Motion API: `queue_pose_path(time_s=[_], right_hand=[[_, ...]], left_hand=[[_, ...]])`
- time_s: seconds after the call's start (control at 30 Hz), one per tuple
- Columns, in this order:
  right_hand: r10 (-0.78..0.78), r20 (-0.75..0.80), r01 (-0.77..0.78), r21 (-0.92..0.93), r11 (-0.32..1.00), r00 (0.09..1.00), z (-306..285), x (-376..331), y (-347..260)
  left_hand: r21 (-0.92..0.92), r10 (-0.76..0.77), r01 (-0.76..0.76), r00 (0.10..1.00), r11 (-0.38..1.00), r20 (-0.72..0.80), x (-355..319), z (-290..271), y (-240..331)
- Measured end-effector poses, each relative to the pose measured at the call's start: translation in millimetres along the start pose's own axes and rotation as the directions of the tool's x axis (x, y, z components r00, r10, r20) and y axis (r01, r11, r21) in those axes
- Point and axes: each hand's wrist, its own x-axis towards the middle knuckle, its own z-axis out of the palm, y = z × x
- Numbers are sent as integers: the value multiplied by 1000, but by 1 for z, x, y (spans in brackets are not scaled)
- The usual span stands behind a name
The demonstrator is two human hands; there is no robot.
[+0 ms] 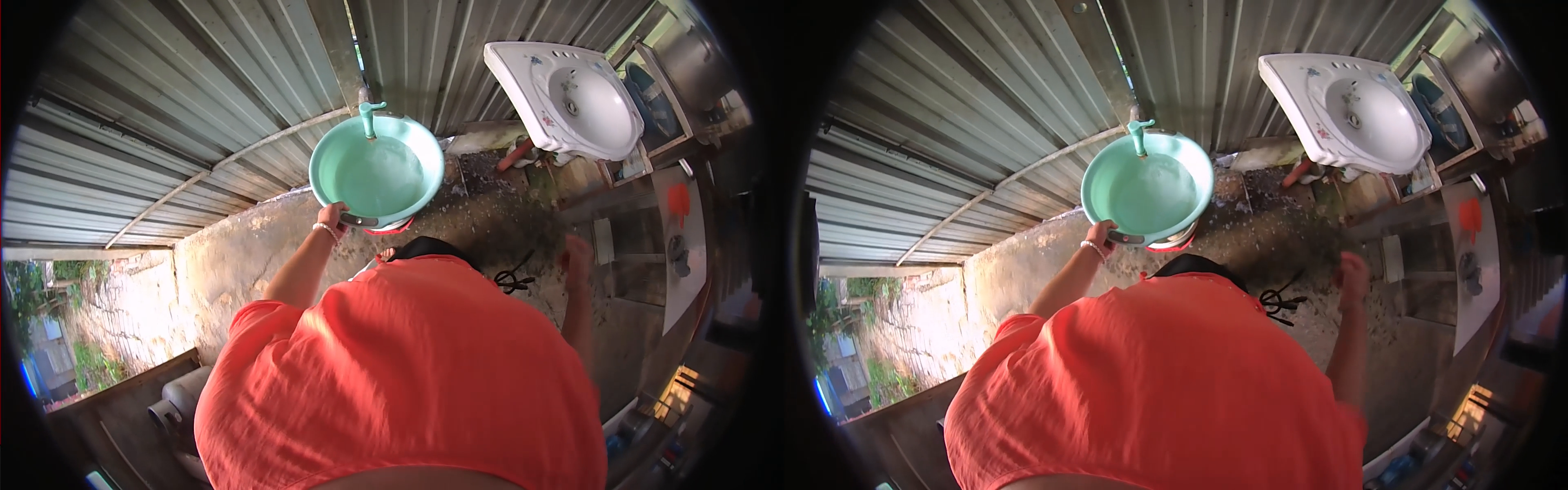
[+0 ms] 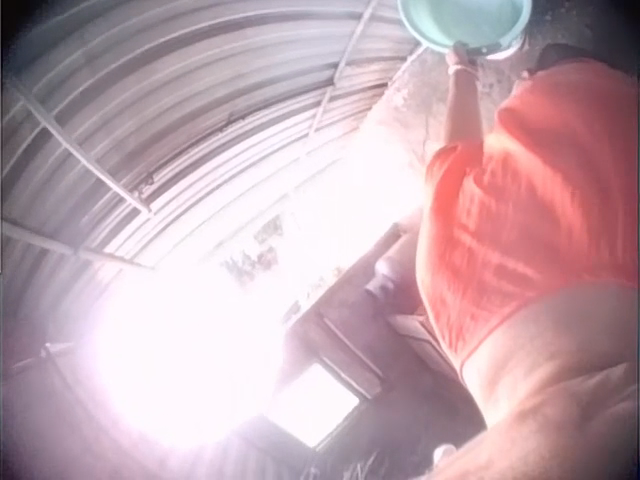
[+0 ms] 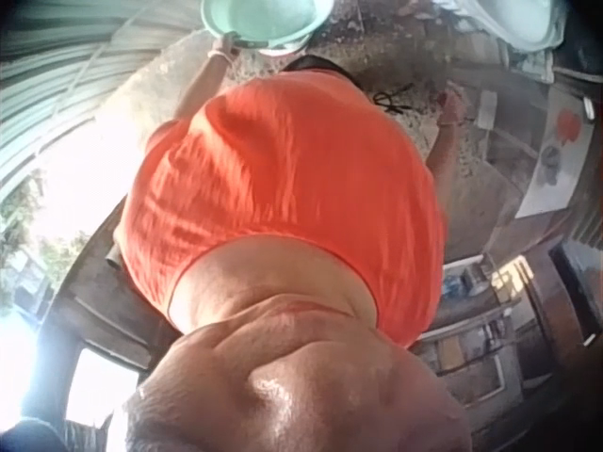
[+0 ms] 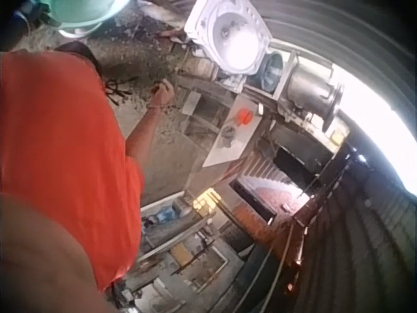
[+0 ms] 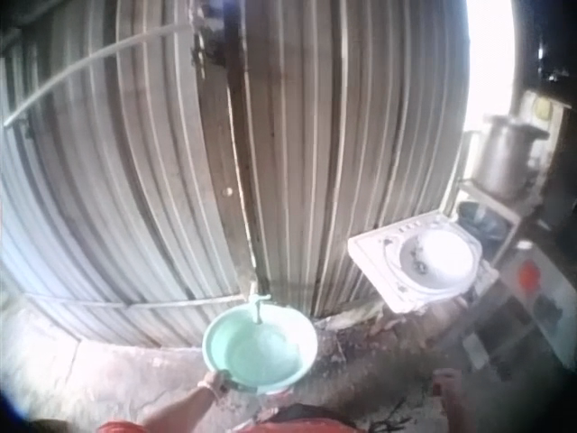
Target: The person washes clothes in a basin with soapy water, scrubbing a garment by hand before rinsing it under an outdoor tap and wringing it out.
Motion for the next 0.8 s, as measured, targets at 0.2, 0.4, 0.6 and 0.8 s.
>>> queue_pose_path(time_s=[0.2, 0.4, 0.6, 0.8], right_hand=[[-158, 190, 189, -158, 969, 969, 195, 37, -55], [511, 358, -482, -176, 859, 781, 293, 7, -6], [533, 656, -698, -14, 716, 534, 300, 12, 41], [503, 584, -624, 8, 781, 637, 305, 7, 32]], left_hand=[[35, -24, 24, 1000, 999, -9, -22, 3, 0], [1, -8, 8, 999, 1000, -37, -48, 5, -8], [1, 29, -29, 997, 1000, -68, -72, -1, -15], [-20, 9, -11, 996, 1000, -89, -75, -3, -12]])
